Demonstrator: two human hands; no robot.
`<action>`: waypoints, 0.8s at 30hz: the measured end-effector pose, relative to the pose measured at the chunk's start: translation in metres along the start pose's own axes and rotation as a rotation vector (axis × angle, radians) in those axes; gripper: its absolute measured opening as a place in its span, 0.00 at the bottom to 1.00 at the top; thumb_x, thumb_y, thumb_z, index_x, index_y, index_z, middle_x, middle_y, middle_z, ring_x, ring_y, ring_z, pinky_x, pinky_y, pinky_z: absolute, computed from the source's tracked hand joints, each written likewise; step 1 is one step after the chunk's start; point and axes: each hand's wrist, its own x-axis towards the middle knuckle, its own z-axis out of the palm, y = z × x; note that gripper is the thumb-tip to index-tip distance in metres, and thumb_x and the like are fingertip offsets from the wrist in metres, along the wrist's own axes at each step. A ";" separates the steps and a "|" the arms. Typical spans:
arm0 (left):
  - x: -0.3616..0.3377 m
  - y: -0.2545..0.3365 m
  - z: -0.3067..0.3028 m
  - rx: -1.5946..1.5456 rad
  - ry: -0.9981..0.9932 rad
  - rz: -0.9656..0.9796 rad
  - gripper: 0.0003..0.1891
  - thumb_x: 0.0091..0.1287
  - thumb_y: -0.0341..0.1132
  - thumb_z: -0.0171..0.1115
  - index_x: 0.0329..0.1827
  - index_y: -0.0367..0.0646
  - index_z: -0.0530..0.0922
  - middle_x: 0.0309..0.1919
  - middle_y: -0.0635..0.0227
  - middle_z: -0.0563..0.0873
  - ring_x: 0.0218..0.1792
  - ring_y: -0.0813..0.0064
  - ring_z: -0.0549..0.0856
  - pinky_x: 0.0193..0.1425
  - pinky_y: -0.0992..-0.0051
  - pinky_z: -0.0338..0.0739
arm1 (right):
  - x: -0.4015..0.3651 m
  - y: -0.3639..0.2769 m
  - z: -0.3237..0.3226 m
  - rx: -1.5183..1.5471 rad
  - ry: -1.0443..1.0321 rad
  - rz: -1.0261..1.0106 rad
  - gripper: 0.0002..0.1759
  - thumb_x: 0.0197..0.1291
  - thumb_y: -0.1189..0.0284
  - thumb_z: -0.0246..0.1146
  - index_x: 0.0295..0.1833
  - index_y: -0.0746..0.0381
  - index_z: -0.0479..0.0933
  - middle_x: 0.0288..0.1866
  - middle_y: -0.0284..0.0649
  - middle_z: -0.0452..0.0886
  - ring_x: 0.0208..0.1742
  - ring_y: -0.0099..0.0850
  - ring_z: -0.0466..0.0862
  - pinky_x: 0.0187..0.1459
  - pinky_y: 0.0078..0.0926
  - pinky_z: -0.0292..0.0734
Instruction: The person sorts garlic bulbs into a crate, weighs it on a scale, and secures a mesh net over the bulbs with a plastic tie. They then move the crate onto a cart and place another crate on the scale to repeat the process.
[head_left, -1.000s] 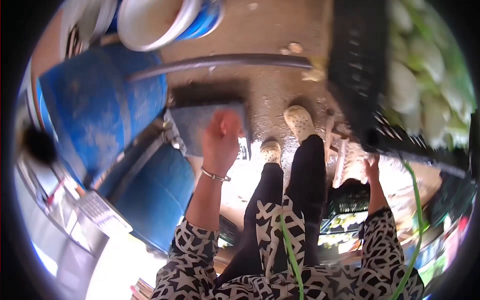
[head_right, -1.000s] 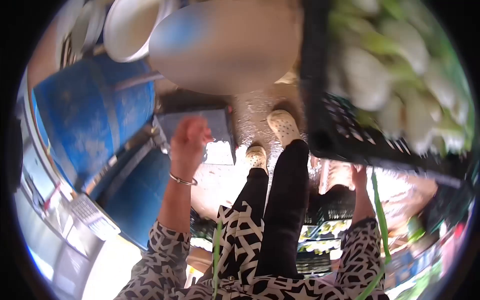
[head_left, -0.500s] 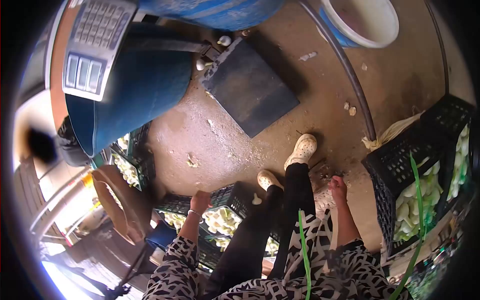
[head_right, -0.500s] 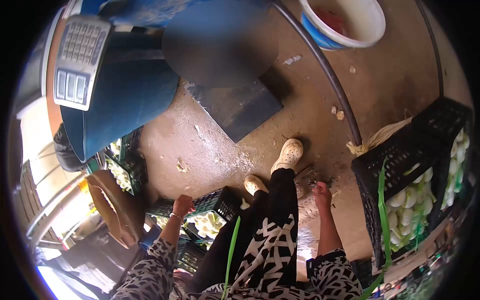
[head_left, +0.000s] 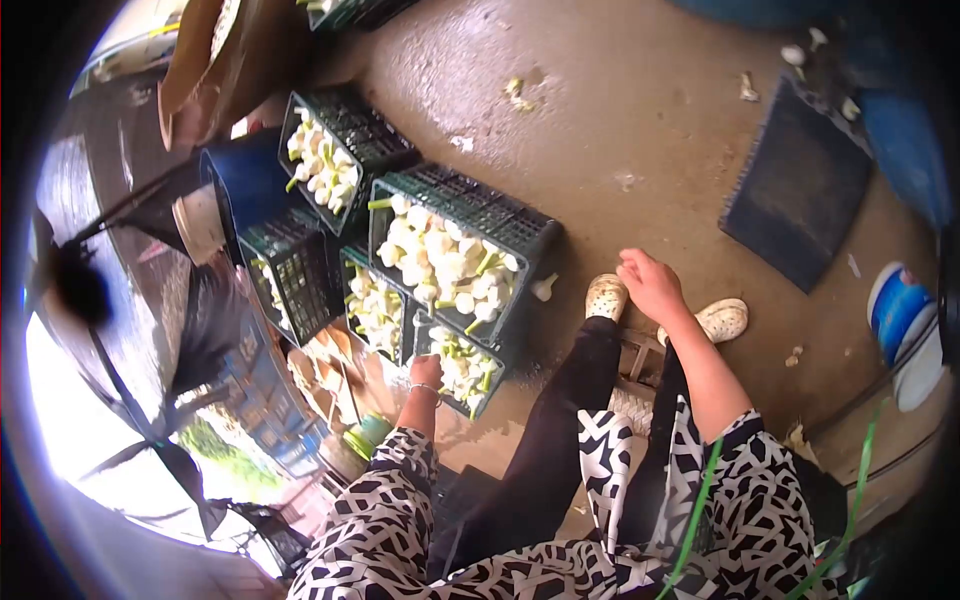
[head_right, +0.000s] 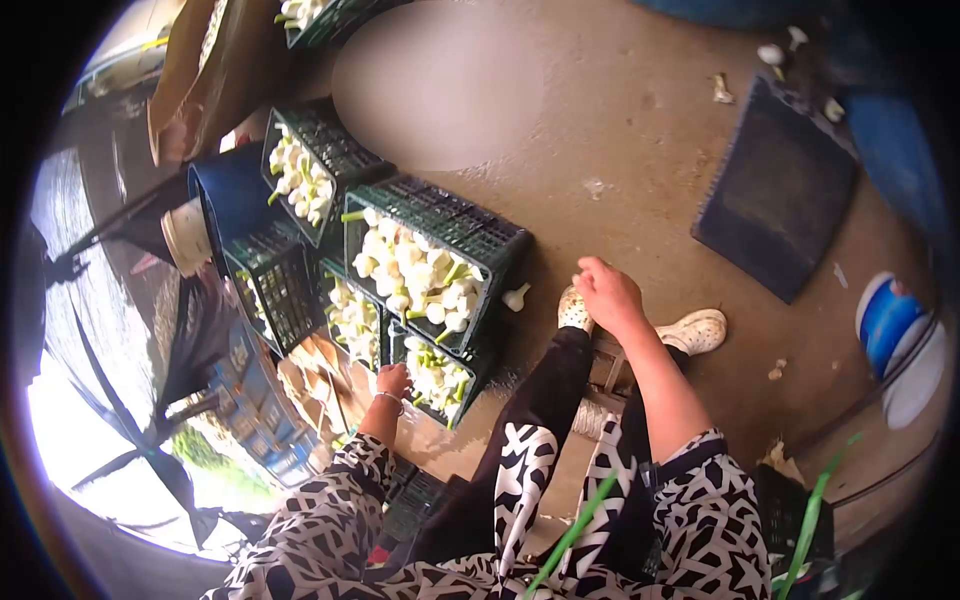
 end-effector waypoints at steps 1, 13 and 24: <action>0.020 -0.024 0.002 -0.114 -0.025 -0.072 0.11 0.62 0.37 0.56 0.36 0.37 0.78 0.21 0.67 0.80 0.18 0.72 0.80 0.17 0.71 0.69 | 0.028 -0.028 0.021 -0.041 -0.125 -0.003 0.18 0.61 0.62 0.61 0.54 0.57 0.75 0.45 0.42 0.84 0.47 0.44 0.83 0.47 0.40 0.78; 0.111 -0.064 0.101 -0.483 -0.017 -0.116 0.26 0.62 0.39 0.65 0.62 0.39 0.70 0.40 0.68 0.81 0.36 0.77 0.81 0.35 0.76 0.75 | 0.159 -0.098 0.242 -0.658 -0.224 -0.382 0.15 0.57 0.75 0.58 0.50 0.63 0.68 0.44 0.50 0.81 0.46 0.47 0.83 0.44 0.44 0.80; 0.110 -0.028 0.130 -0.427 0.049 -0.173 0.38 0.52 0.45 0.67 0.64 0.30 0.71 0.62 0.46 0.74 0.62 0.56 0.75 0.66 0.66 0.68 | 0.199 -0.117 0.202 -0.722 -0.348 -0.492 0.12 0.55 0.77 0.54 0.46 0.64 0.69 0.37 0.54 0.82 0.42 0.53 0.83 0.44 0.50 0.78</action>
